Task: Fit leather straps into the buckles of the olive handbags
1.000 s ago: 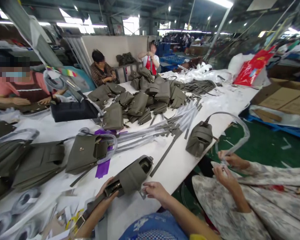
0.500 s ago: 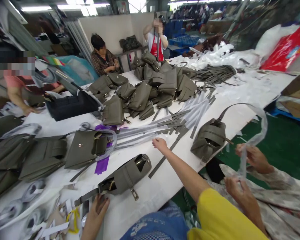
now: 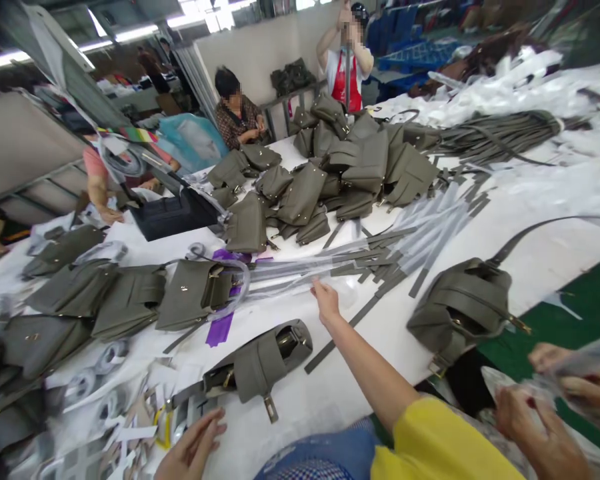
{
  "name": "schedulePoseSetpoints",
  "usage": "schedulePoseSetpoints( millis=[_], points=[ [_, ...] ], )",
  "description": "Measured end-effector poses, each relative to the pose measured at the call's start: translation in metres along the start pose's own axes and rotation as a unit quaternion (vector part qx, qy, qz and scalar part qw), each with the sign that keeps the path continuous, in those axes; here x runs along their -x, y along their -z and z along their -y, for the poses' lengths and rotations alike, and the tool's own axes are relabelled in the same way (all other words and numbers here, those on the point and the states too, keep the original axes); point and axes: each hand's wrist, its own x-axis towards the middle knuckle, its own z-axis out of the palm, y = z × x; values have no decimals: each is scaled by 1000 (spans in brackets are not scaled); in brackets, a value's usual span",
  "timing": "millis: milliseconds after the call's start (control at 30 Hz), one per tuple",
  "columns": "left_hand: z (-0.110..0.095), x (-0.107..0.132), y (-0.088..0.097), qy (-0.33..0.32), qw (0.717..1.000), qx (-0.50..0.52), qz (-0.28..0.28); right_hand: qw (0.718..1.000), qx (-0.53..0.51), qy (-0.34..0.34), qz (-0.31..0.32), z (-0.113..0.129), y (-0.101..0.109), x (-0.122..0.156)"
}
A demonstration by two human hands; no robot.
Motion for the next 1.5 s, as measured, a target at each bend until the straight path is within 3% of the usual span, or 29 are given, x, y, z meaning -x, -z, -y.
schedulePoseSetpoints(
  millis=[67, 133, 233, 300, 400, 533, 667, 833, 1067, 1233, 1500],
  points=[
    [-38, -11, -6, -70, 997, -40, 17, 998, -34, 35, 32, 12, -4, 30],
    [-80, -24, -14, -181, 981, -71, 17, 992, -69, 62, 80, 27, -8, 64],
    [-138, -42, -32, -356, 930, -74, 48, 978, -105, 83, 157, 49, -12, 119],
    [-165, -49, -41, -427, 895, -79, 104, 972, -99, 87, 194, 63, -10, 153],
    [-186, -51, -45, -466, 845, -127, 229, 967, -83, 114, 211, 79, 0, 190],
    [-185, -43, -32, -479, 793, -207, 315, 966, -118, 161, 162, 92, 24, 212],
    [-175, -36, -7, -479, 773, -231, 346, 980, -69, 168, 75, 94, 49, 219],
    [-161, -44, 28, -447, 785, -249, 350, 977, 29, 210, 21, 86, 67, 228],
    [-134, -71, 67, -377, 818, -253, 354, 983, -73, 159, 53, 72, 81, 226],
    [-125, -79, 73, -355, 821, -285, 345, 980, -131, 133, 70, 56, 86, 216],
    [-113, -102, 61, -313, 806, -327, 382, 982, -167, 72, 48, 23, 90, 200]
  ],
)
